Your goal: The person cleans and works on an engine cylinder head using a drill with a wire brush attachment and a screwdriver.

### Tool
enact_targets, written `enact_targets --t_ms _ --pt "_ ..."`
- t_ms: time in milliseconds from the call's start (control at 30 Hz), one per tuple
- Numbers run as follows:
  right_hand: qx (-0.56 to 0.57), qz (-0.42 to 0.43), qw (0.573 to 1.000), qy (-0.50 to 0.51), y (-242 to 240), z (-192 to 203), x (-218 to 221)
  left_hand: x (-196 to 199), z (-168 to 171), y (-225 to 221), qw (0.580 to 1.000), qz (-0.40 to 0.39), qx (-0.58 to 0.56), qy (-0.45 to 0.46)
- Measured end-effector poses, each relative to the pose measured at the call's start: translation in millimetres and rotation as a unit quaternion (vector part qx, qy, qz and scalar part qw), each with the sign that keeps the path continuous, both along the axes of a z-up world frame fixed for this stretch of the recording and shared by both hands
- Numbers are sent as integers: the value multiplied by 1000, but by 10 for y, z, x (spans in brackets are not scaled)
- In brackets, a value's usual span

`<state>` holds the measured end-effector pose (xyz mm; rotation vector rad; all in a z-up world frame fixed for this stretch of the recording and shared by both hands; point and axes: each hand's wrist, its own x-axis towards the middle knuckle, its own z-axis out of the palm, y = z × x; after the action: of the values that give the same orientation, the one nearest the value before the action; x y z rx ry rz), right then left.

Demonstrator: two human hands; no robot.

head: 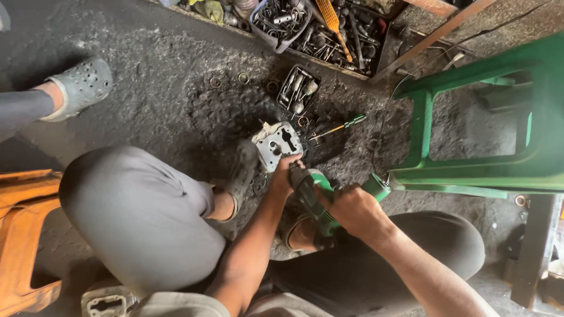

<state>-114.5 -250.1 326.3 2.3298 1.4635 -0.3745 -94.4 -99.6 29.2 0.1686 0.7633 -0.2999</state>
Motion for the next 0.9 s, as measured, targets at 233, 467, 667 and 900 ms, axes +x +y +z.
enact_targets --t_ms 233,467,667,900 --pt "74 -54 994 61 76 -186 187 -1 -246 59 995 41 -89 31" --pt "-4 -112 988 107 343 -428 106 -27 -98 318 996 -53 -37 53" --pt "-23 -98 991 85 369 -522 -6 -54 245 439 979 -121 78 142" --pt "-58 -68 991 99 372 -606 -46 -113 55 388 974 -131 167 76"
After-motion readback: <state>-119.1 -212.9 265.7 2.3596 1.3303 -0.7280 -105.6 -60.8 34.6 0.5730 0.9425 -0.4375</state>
